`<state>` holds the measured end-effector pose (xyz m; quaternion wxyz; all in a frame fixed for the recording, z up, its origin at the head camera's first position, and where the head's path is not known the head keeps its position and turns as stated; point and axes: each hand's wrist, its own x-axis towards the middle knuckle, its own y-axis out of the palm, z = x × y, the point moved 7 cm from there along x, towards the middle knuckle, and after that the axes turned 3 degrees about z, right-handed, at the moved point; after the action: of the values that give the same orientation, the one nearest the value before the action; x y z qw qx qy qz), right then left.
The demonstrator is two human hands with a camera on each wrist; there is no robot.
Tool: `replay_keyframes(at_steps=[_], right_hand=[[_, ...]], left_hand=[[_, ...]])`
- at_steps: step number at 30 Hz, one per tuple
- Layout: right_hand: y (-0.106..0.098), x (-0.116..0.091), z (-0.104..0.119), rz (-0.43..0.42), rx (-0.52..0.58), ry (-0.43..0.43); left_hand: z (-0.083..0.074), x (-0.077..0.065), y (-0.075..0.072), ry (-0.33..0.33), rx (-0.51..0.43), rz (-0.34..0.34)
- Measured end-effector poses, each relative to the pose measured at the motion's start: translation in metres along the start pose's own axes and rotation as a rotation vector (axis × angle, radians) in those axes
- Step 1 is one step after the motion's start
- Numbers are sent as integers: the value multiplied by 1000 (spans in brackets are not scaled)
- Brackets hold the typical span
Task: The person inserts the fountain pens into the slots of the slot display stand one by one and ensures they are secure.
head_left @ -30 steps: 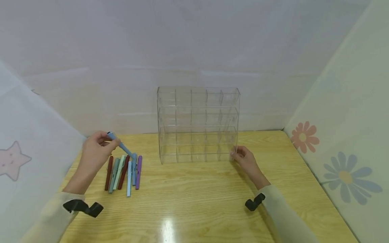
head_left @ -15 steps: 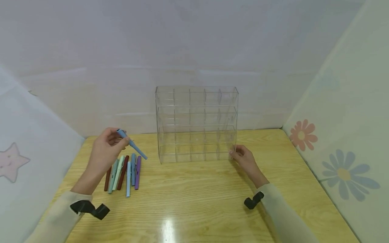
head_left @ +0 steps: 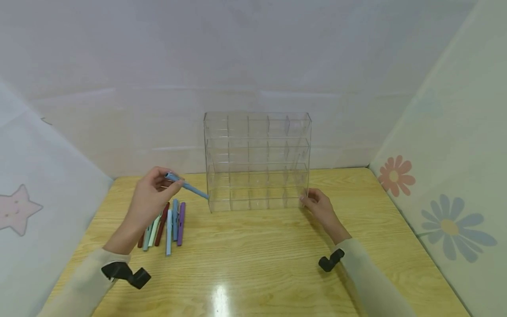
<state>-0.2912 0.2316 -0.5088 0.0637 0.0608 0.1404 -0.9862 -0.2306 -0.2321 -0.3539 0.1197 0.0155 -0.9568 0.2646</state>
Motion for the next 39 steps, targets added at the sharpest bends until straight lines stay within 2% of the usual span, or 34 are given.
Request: replay_keyframes(at_steps=[6,15,27,39], right_hand=[[0,1,-1,-1,2,0],[0,1,0,7,7,-10],[0,2,-3,-21,-14,5],[1,-1,-3,-12,-11,-12]], left_hand=[[1,1,14,-15,-7,26],[2,1,32,-39,-75,74],[-2,3,52,-53,-117,92],[-3,3,80,-58,-176,114]])
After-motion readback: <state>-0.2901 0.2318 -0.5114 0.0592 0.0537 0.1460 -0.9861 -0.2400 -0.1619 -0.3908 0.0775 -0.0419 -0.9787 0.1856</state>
